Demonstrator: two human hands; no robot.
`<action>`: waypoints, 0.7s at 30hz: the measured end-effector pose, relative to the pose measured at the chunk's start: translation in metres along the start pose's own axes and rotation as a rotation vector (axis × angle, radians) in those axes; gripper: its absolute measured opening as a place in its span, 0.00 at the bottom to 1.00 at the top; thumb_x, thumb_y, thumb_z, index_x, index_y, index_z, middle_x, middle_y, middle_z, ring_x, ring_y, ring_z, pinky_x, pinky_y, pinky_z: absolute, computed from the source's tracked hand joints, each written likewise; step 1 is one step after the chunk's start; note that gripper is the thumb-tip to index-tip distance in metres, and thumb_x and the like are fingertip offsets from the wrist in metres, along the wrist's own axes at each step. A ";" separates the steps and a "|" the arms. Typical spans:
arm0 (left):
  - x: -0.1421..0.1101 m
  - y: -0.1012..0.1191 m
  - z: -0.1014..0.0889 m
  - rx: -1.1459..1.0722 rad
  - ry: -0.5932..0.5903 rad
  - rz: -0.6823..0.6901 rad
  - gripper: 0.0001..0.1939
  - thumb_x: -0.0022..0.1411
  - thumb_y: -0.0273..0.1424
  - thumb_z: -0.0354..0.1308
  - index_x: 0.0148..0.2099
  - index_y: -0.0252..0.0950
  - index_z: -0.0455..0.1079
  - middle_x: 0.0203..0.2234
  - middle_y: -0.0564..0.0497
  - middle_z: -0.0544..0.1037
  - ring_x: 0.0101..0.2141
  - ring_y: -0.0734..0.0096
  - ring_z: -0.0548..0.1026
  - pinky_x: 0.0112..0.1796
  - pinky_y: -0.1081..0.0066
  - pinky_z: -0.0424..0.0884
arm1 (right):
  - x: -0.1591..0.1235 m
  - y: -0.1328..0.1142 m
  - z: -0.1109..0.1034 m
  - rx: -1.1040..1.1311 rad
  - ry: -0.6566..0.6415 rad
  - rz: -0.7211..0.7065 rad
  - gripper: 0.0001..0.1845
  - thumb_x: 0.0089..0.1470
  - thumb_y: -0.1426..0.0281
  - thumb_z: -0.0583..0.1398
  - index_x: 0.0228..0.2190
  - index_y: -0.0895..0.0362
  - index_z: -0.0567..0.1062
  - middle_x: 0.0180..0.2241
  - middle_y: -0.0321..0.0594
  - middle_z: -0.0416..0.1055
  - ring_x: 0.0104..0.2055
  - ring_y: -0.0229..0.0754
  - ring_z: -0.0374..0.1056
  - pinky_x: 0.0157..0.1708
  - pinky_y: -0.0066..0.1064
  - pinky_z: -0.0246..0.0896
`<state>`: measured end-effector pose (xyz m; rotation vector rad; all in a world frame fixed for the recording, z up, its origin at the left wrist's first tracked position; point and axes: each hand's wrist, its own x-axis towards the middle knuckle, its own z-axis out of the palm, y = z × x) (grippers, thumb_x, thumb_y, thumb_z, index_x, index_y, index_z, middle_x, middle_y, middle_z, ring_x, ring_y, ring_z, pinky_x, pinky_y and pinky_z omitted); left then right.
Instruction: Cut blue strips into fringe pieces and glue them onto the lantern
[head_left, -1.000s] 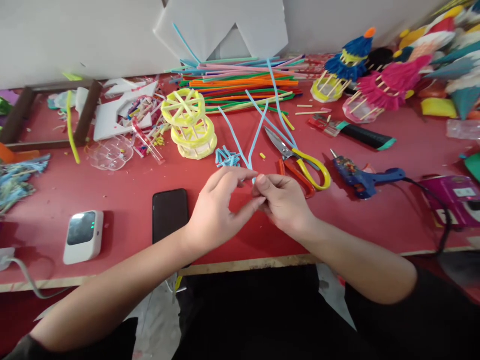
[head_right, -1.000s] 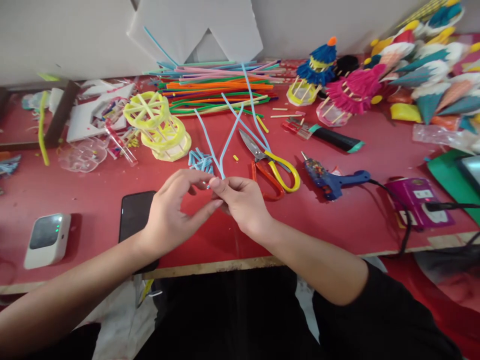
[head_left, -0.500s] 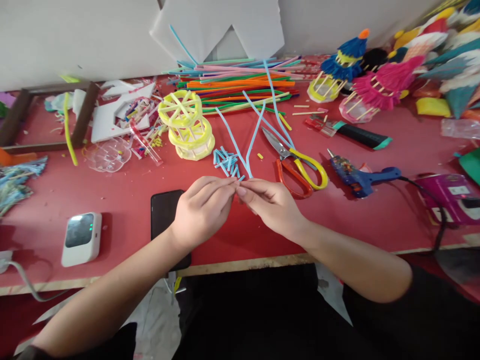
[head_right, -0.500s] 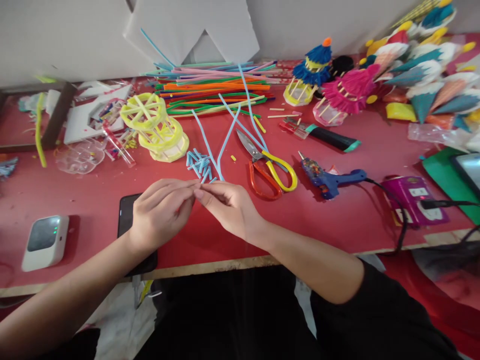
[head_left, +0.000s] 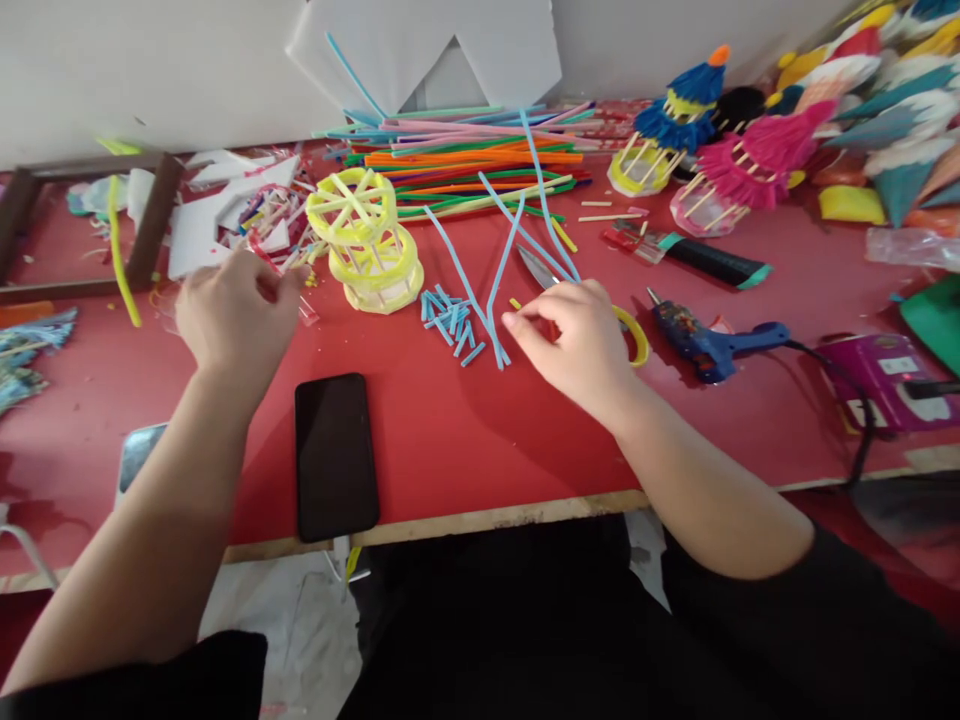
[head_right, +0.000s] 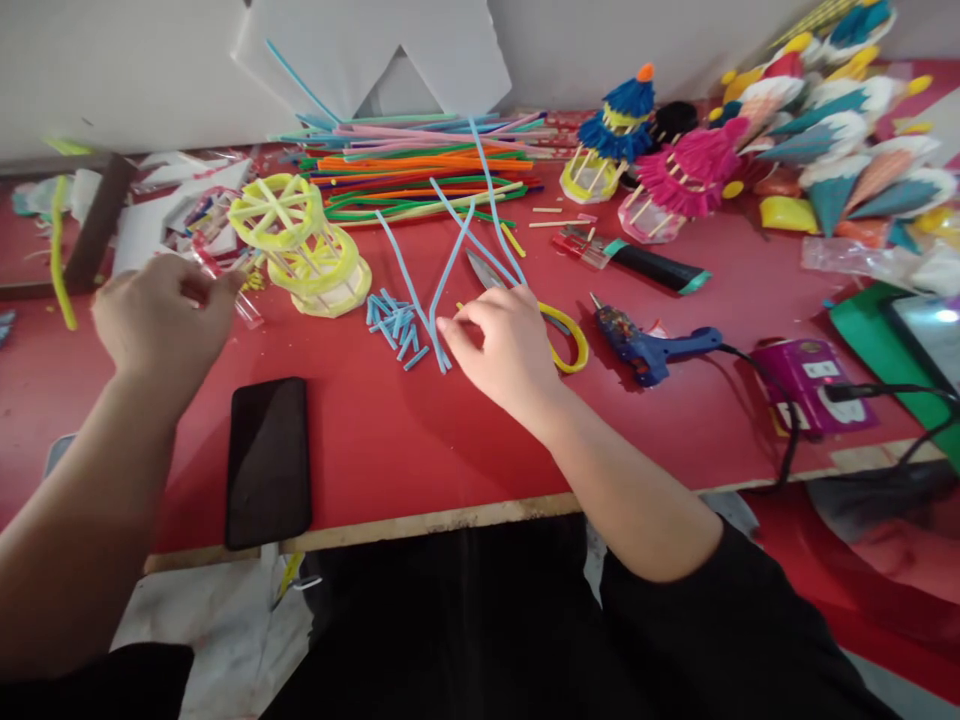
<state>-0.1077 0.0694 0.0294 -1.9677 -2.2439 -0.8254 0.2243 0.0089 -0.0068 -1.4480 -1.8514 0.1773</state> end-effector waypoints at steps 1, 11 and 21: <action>0.000 0.000 0.000 0.011 0.060 -0.015 0.22 0.56 0.55 0.64 0.38 0.42 0.71 0.38 0.39 0.80 0.49 0.33 0.78 0.50 0.40 0.66 | -0.002 -0.001 0.004 -0.040 -0.015 -0.013 0.14 0.60 0.61 0.66 0.25 0.54 0.79 0.29 0.43 0.76 0.37 0.49 0.68 0.47 0.46 0.64; -0.071 0.070 0.007 -0.470 -0.293 0.334 0.10 0.66 0.40 0.62 0.42 0.41 0.81 0.32 0.47 0.84 0.33 0.59 0.81 0.39 0.58 0.77 | -0.006 -0.007 0.017 0.002 -0.187 0.024 0.15 0.61 0.68 0.62 0.24 0.52 0.65 0.25 0.38 0.67 0.32 0.45 0.63 0.40 0.41 0.60; -0.091 0.122 0.024 -1.176 -0.573 0.096 0.20 0.66 0.52 0.65 0.40 0.41 0.84 0.37 0.49 0.86 0.38 0.66 0.81 0.45 0.65 0.80 | -0.011 -0.034 -0.003 0.550 -0.049 -0.007 0.16 0.69 0.57 0.59 0.31 0.51 0.70 0.30 0.38 0.74 0.32 0.40 0.69 0.34 0.34 0.65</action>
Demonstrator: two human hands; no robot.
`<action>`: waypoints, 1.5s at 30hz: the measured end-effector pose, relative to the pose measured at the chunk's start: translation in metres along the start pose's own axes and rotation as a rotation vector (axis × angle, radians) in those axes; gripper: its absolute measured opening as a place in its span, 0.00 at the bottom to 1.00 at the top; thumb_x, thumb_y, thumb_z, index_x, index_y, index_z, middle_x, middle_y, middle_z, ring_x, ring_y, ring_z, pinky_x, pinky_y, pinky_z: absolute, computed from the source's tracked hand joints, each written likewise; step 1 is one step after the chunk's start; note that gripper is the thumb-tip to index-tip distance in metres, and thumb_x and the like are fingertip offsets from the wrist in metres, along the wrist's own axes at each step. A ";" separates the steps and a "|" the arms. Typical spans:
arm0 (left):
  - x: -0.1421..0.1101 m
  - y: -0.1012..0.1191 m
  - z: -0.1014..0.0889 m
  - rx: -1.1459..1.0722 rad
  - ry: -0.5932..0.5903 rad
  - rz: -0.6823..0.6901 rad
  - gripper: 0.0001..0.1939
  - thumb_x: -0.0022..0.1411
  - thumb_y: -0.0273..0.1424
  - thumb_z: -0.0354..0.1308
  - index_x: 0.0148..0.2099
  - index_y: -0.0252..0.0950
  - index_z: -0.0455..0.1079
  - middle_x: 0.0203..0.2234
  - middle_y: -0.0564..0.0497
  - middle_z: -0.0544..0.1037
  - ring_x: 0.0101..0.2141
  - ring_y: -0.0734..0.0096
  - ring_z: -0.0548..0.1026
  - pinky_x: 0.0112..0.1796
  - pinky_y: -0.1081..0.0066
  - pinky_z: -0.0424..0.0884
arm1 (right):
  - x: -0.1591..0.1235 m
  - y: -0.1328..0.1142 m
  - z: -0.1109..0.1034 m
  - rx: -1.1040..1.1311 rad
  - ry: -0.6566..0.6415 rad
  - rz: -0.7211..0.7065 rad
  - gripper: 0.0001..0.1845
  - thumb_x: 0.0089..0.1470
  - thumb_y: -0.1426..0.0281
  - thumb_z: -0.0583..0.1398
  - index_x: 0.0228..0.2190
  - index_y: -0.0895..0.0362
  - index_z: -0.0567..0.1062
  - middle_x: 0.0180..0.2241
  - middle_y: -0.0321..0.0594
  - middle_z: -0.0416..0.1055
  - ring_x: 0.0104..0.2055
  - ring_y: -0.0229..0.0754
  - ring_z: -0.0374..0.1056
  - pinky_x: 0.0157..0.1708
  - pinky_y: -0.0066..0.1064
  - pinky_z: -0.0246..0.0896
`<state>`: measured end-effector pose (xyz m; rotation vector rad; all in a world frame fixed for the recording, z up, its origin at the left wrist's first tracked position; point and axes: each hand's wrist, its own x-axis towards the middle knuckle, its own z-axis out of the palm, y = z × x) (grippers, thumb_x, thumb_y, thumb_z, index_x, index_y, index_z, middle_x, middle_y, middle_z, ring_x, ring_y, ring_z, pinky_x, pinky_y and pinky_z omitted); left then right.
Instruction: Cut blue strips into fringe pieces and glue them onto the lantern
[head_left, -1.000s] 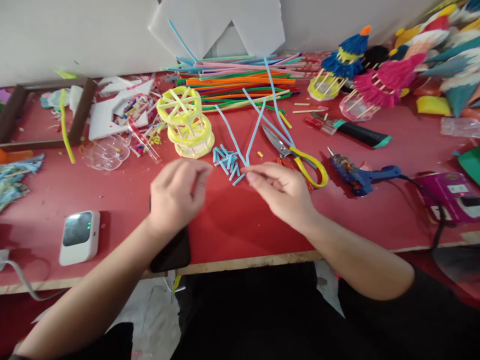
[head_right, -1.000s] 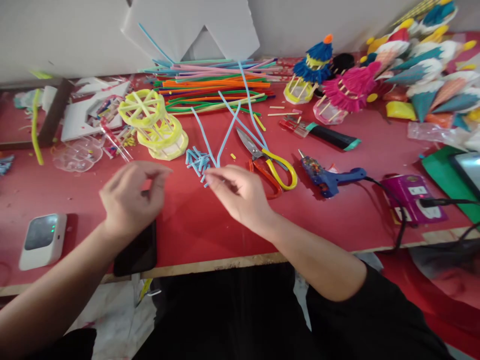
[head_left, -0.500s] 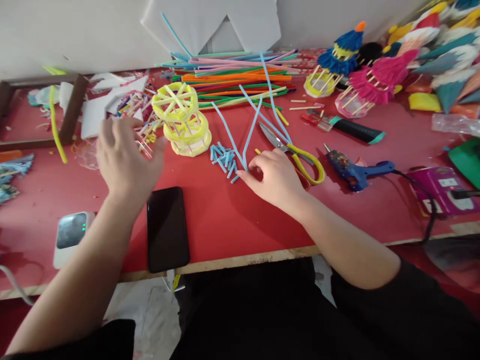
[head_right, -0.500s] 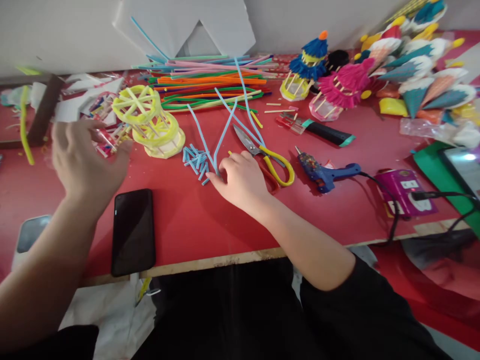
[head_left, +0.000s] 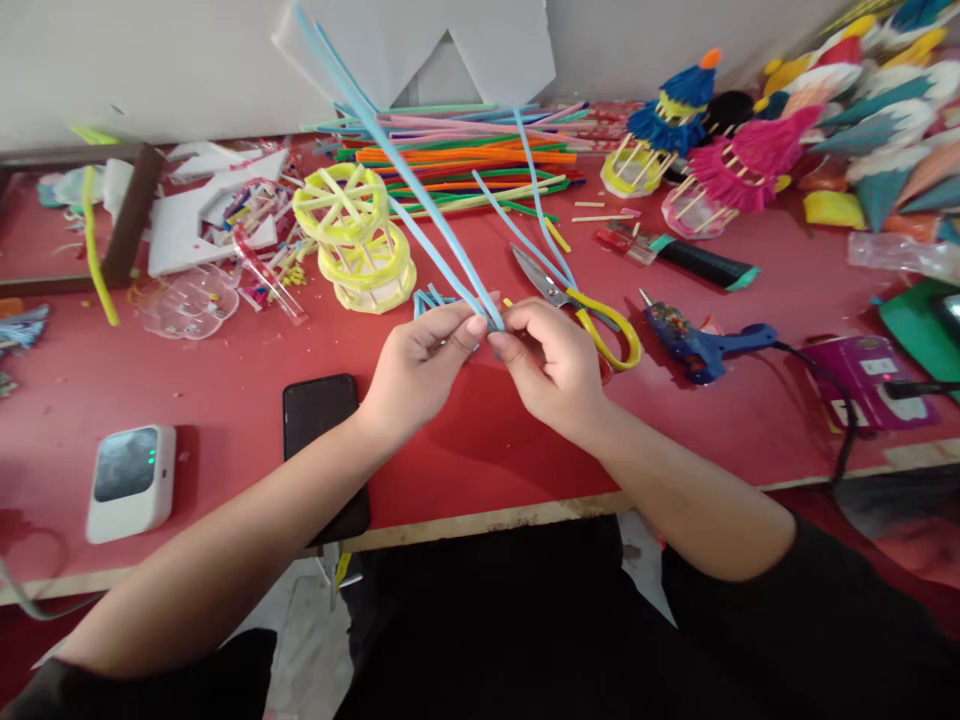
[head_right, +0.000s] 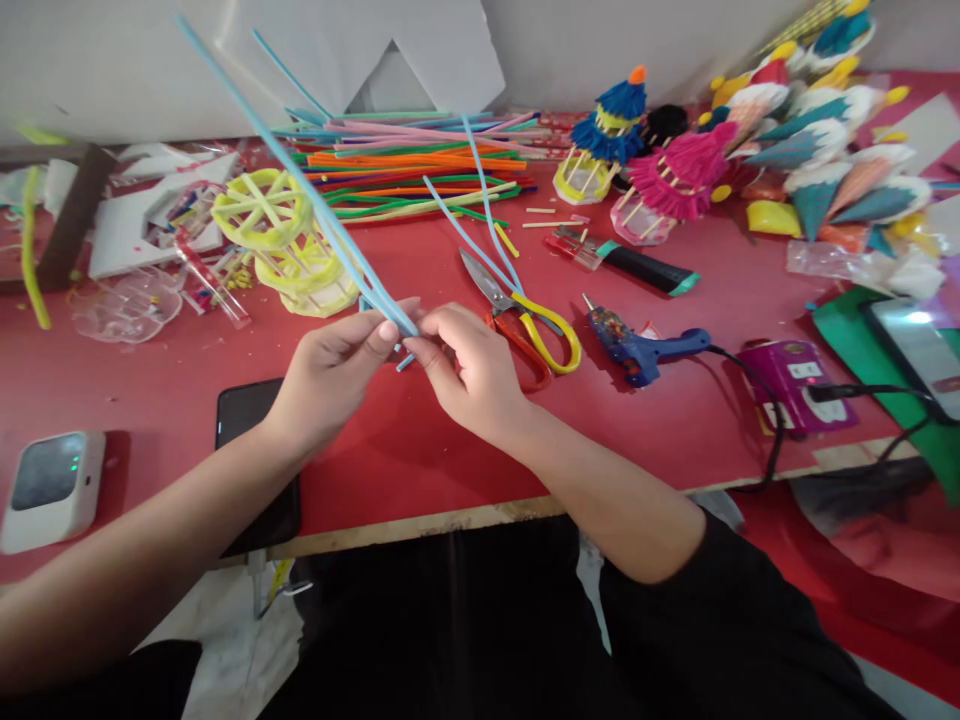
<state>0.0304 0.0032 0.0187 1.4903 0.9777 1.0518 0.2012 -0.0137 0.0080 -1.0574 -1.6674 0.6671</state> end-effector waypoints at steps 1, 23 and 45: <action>0.003 0.002 0.000 -0.019 0.007 0.007 0.19 0.65 0.52 0.66 0.39 0.41 0.84 0.37 0.49 0.86 0.38 0.66 0.81 0.44 0.65 0.80 | -0.001 -0.002 0.000 0.080 -0.029 0.068 0.17 0.69 0.55 0.60 0.31 0.51 0.71 0.29 0.36 0.75 0.30 0.39 0.69 0.32 0.33 0.66; 0.026 0.027 0.003 -0.161 0.056 -0.086 0.11 0.71 0.39 0.64 0.42 0.35 0.79 0.31 0.48 0.85 0.28 0.72 0.82 0.27 0.77 0.78 | -0.003 -0.007 0.008 0.692 -0.171 0.511 0.22 0.55 0.51 0.71 0.33 0.57 0.76 0.25 0.34 0.80 0.20 0.33 0.73 0.24 0.27 0.74; 0.027 0.033 -0.004 -0.224 0.094 -0.252 0.07 0.66 0.31 0.68 0.36 0.33 0.83 0.31 0.48 0.87 0.28 0.75 0.82 0.31 0.78 0.78 | -0.012 -0.004 0.010 0.429 0.082 0.158 0.14 0.53 0.70 0.74 0.40 0.52 0.77 0.38 0.35 0.86 0.42 0.41 0.85 0.44 0.30 0.83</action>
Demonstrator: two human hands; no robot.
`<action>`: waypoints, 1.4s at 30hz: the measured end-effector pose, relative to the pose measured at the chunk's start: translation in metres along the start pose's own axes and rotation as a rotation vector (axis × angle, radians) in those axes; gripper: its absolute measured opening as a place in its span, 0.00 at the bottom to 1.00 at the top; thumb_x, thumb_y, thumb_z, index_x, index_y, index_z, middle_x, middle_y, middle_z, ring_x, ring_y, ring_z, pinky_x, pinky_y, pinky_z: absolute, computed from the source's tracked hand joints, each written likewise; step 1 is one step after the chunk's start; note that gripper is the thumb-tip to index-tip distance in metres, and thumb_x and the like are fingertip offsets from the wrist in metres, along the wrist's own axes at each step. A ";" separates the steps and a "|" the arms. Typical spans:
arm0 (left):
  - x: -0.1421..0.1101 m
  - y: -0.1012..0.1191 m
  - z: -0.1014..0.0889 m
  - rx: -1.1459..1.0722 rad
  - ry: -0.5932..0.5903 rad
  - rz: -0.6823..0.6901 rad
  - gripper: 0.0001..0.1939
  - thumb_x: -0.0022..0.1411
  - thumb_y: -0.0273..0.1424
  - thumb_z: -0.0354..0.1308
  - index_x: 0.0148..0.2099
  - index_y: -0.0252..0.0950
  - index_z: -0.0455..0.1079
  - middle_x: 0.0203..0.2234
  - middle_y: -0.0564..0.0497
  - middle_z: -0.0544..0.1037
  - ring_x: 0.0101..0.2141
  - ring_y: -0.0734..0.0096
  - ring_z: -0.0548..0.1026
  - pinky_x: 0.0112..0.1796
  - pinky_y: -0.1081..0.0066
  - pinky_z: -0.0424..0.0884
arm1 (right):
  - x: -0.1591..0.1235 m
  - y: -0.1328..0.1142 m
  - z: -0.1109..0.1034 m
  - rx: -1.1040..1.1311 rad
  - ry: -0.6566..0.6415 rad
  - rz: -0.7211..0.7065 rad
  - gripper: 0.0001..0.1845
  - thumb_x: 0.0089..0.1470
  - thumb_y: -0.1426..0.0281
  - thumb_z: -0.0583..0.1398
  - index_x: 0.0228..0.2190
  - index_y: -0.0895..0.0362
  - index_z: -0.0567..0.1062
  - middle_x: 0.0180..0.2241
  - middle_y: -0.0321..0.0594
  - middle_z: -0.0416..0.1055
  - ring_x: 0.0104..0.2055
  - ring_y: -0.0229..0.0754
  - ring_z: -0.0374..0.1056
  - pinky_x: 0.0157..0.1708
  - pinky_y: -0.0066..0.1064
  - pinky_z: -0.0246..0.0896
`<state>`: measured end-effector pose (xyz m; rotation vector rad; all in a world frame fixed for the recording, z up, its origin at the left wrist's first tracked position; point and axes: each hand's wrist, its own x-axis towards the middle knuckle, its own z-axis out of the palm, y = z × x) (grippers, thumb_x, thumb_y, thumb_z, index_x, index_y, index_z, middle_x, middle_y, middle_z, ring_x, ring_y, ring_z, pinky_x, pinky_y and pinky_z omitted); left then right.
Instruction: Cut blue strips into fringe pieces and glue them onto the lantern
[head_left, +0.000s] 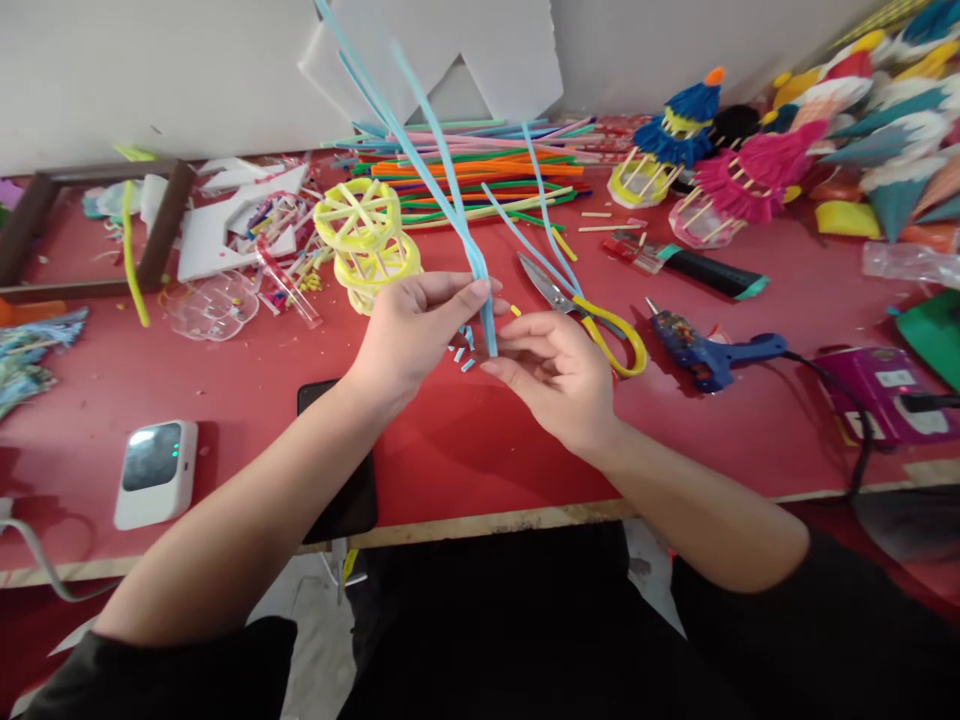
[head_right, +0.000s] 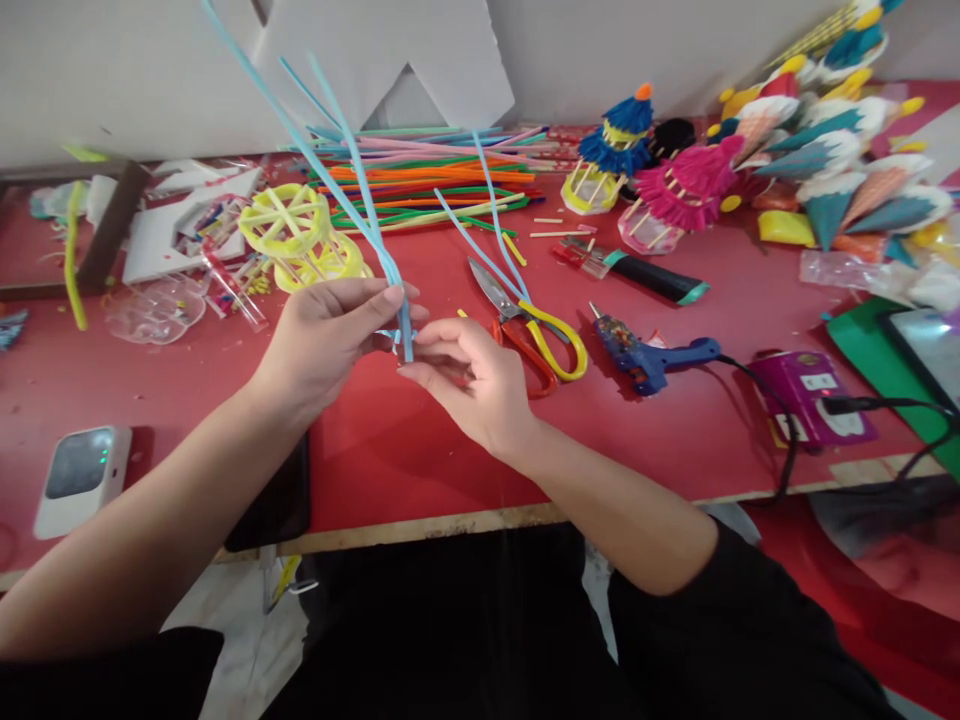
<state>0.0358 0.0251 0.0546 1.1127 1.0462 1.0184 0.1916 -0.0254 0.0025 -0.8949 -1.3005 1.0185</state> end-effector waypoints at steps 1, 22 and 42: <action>-0.001 0.001 0.000 0.020 0.004 0.008 0.07 0.66 0.31 0.68 0.36 0.33 0.83 0.31 0.48 0.87 0.28 0.76 0.82 0.30 0.78 0.78 | 0.000 0.000 -0.001 -0.030 -0.015 -0.054 0.14 0.54 0.71 0.74 0.41 0.52 0.78 0.39 0.35 0.87 0.42 0.41 0.85 0.45 0.30 0.83; -0.005 0.000 -0.002 0.085 0.000 -0.037 0.08 0.62 0.34 0.71 0.35 0.34 0.84 0.27 0.49 0.84 0.28 0.70 0.81 0.32 0.71 0.81 | 0.005 0.002 -0.013 -0.423 -0.046 -0.363 0.05 0.59 0.73 0.70 0.38 0.52 0.84 0.36 0.36 0.86 0.37 0.40 0.84 0.42 0.30 0.82; -0.027 -0.001 0.007 0.143 -0.054 0.021 0.10 0.62 0.38 0.71 0.38 0.35 0.84 0.34 0.47 0.87 0.37 0.66 0.84 0.38 0.73 0.80 | 0.000 0.000 -0.011 -0.571 -0.080 -0.577 0.06 0.62 0.73 0.67 0.36 0.48 0.83 0.33 0.34 0.86 0.34 0.41 0.83 0.37 0.30 0.81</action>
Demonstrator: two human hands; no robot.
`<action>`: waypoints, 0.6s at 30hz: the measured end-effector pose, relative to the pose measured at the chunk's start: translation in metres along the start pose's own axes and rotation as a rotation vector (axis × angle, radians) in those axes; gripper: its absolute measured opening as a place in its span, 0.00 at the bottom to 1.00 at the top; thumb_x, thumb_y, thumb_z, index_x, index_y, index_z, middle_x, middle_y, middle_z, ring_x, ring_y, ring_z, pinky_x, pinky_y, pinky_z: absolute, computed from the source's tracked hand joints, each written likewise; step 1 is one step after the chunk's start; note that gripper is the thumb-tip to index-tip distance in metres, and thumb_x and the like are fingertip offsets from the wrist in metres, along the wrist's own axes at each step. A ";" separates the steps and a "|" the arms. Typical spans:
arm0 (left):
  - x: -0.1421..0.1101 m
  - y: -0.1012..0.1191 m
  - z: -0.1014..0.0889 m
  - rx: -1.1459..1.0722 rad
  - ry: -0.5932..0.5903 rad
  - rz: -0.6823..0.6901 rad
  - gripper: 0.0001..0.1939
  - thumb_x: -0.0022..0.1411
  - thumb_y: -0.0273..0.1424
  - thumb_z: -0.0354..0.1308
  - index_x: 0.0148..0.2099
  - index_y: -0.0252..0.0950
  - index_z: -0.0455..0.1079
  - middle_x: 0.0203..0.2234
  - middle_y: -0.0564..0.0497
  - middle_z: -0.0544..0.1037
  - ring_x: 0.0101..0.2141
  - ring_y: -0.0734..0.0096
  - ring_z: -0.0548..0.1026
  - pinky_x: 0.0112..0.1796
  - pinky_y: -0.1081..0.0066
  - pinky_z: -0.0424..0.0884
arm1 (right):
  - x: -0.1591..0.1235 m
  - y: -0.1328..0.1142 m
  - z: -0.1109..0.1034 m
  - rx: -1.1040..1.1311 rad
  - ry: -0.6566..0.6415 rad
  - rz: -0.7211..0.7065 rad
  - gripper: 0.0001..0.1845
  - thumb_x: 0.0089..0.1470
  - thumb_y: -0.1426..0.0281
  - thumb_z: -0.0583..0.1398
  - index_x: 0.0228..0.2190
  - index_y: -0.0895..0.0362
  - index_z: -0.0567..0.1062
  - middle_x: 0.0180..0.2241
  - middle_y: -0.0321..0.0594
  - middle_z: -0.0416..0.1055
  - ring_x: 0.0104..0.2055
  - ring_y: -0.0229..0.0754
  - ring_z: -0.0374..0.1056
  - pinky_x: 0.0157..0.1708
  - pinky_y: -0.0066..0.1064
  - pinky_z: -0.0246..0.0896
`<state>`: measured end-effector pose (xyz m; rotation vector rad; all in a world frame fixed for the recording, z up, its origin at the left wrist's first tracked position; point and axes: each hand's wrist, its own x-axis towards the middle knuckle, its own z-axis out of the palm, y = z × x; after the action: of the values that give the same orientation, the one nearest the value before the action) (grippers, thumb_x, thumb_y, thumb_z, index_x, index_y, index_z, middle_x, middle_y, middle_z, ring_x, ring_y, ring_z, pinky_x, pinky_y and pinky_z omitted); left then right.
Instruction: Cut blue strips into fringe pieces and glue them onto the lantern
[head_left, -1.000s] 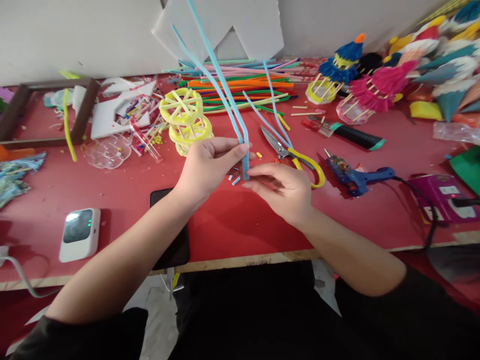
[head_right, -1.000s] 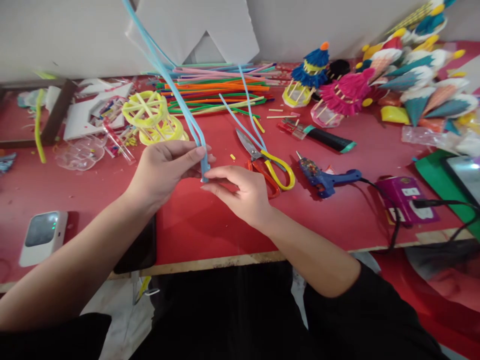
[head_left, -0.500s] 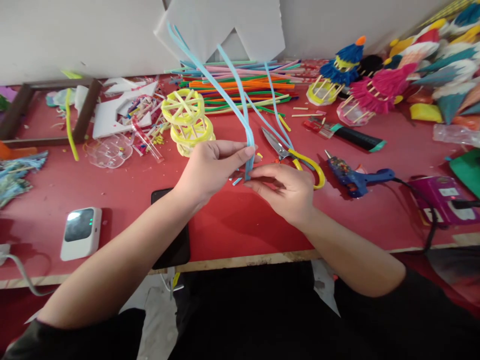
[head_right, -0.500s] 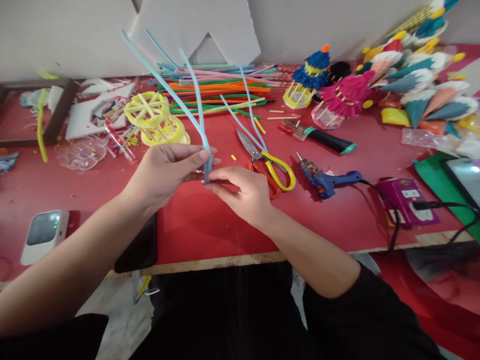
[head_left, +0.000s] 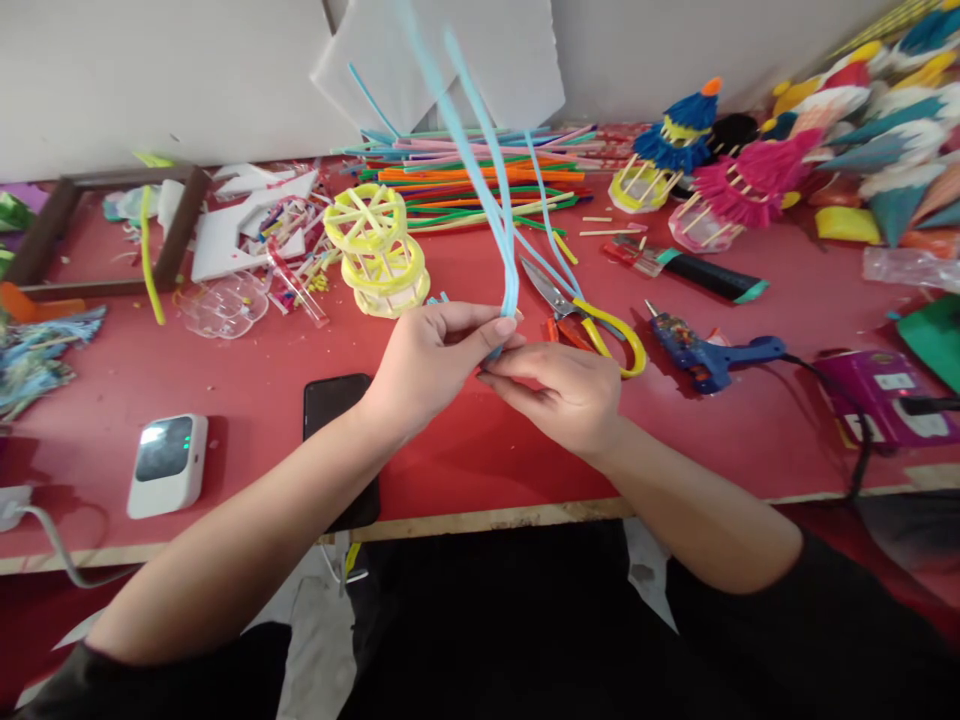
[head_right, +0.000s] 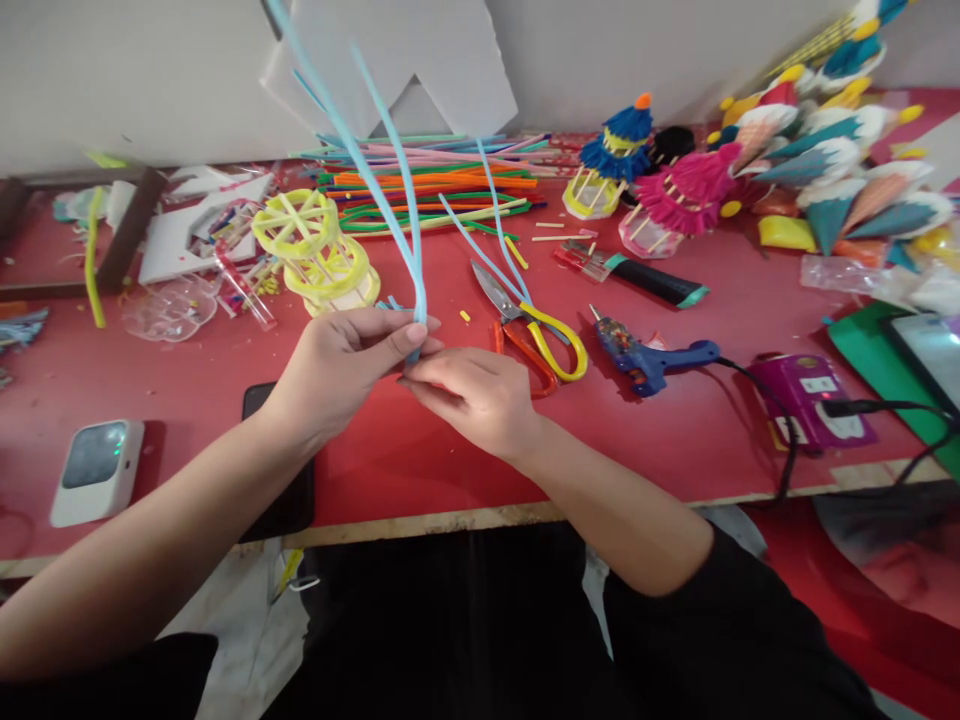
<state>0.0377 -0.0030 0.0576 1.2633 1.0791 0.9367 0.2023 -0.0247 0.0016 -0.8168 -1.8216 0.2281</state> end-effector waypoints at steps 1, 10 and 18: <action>-0.001 -0.001 0.001 -0.014 0.016 -0.006 0.10 0.62 0.38 0.71 0.40 0.35 0.84 0.34 0.48 0.87 0.37 0.67 0.84 0.38 0.73 0.80 | 0.000 0.001 0.001 -0.012 0.013 -0.032 0.07 0.62 0.74 0.67 0.36 0.48 0.83 0.32 0.34 0.85 0.33 0.40 0.82 0.37 0.30 0.81; -0.010 -0.006 0.013 -0.161 0.107 0.021 0.12 0.68 0.36 0.66 0.32 0.35 0.78 0.31 0.51 0.83 0.32 0.76 0.80 0.36 0.77 0.79 | 0.001 0.005 0.001 -0.106 0.109 -0.117 0.13 0.59 0.74 0.69 0.28 0.49 0.73 0.23 0.31 0.75 0.25 0.38 0.69 0.27 0.32 0.69; -0.011 -0.007 0.011 -0.298 0.110 -0.118 0.10 0.66 0.38 0.68 0.39 0.35 0.79 0.30 0.51 0.84 0.27 0.77 0.79 0.32 0.77 0.78 | 0.001 0.005 -0.002 0.018 0.058 0.019 0.15 0.57 0.65 0.72 0.28 0.49 0.70 0.25 0.32 0.77 0.27 0.41 0.72 0.30 0.35 0.71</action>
<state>0.0454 -0.0167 0.0512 0.9044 1.0427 1.0430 0.2059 -0.0212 0.0008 -0.8203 -1.7561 0.2311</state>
